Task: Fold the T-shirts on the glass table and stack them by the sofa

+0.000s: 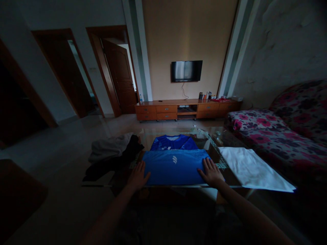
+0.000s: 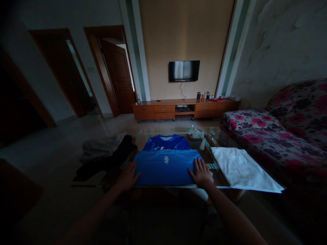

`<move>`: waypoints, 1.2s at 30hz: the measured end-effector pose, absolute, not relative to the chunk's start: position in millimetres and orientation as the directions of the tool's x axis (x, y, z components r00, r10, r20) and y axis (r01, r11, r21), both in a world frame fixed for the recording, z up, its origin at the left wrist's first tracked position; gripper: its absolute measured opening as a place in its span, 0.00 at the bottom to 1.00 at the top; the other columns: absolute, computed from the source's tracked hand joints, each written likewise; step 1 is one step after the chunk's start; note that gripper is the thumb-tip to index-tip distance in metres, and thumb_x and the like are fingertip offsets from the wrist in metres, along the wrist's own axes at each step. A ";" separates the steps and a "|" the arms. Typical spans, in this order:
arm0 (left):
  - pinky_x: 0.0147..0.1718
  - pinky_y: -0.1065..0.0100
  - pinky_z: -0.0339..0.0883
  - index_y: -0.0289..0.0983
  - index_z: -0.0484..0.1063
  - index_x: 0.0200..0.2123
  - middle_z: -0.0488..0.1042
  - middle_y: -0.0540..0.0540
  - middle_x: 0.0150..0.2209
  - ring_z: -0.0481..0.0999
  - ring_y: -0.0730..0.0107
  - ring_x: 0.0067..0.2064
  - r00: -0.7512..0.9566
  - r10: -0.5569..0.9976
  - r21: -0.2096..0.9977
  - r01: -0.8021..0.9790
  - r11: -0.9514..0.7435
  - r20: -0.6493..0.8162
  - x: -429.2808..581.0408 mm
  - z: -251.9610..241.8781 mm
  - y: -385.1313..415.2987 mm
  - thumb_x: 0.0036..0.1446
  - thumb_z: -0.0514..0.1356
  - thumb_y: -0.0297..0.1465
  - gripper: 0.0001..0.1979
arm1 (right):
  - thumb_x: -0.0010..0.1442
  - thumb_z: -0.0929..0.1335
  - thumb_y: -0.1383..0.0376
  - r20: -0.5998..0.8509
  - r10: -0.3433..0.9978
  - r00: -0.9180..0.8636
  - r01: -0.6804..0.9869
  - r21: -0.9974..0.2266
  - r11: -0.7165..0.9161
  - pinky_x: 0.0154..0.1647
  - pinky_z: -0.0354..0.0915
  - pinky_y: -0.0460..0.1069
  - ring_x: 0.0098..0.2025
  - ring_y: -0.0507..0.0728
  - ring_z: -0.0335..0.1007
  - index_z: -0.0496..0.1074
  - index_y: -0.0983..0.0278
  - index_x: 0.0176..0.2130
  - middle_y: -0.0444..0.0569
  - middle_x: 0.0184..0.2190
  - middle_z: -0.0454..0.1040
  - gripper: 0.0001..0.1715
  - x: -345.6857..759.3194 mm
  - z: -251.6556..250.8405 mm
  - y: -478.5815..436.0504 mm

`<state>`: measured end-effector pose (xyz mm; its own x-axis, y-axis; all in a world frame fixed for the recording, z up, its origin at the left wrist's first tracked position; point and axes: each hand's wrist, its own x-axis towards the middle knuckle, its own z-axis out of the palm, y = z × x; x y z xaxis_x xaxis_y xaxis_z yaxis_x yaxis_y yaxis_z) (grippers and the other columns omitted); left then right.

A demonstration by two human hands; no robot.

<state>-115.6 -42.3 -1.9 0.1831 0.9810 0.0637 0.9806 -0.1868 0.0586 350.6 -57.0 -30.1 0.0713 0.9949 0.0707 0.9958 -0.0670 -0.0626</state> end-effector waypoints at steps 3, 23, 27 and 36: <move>0.68 0.51 0.42 0.27 0.48 0.72 0.43 0.35 0.73 0.41 0.50 0.74 0.168 0.986 0.062 0.984 -0.168 0.003 -115.0 0.2 -39.6 0.65 0.40 0.53 0.43 | 0.66 0.51 0.38 0.062 0.995 0.084 0.995 -0.059 -0.080 0.73 0.34 0.59 0.75 0.65 0.28 0.43 0.73 0.73 0.57 0.74 0.37 0.54 347.5 -28.4 -57.9; 0.69 0.52 0.41 0.36 0.59 0.68 0.57 0.39 0.70 0.53 0.54 0.71 0.445 0.873 0.088 0.879 -0.468 0.200 24.1 19.2 6.2 0.69 0.43 0.41 0.29 | 0.70 0.48 0.47 0.108 0.955 -0.278 0.941 -0.168 0.293 0.73 0.30 0.58 0.75 0.62 0.29 0.48 0.72 0.72 0.55 0.74 0.38 0.44 209.0 13.3 -7.4; 0.69 0.48 0.42 0.39 0.54 0.71 0.52 0.41 0.72 0.49 0.52 0.73 0.406 0.899 0.122 0.896 -0.426 0.162 31.8 1.5 15.6 0.68 0.44 0.39 0.30 | 0.71 0.48 0.49 0.038 0.960 -0.278 0.933 -0.228 0.279 0.73 0.30 0.59 0.75 0.62 0.30 0.48 0.70 0.73 0.54 0.74 0.37 0.42 191.6 3.7 2.3; 0.69 0.49 0.40 0.36 0.51 0.72 0.48 0.40 0.73 0.46 0.53 0.73 0.167 0.981 0.117 0.977 -0.178 0.096 -41.8 -3.3 35.8 0.67 0.41 0.51 0.37 | 0.70 0.49 0.45 -0.003 0.999 0.049 0.989 -0.140 -0.049 0.73 0.32 0.59 0.75 0.62 0.30 0.44 0.68 0.73 0.54 0.74 0.36 0.44 299.5 -7.5 2.4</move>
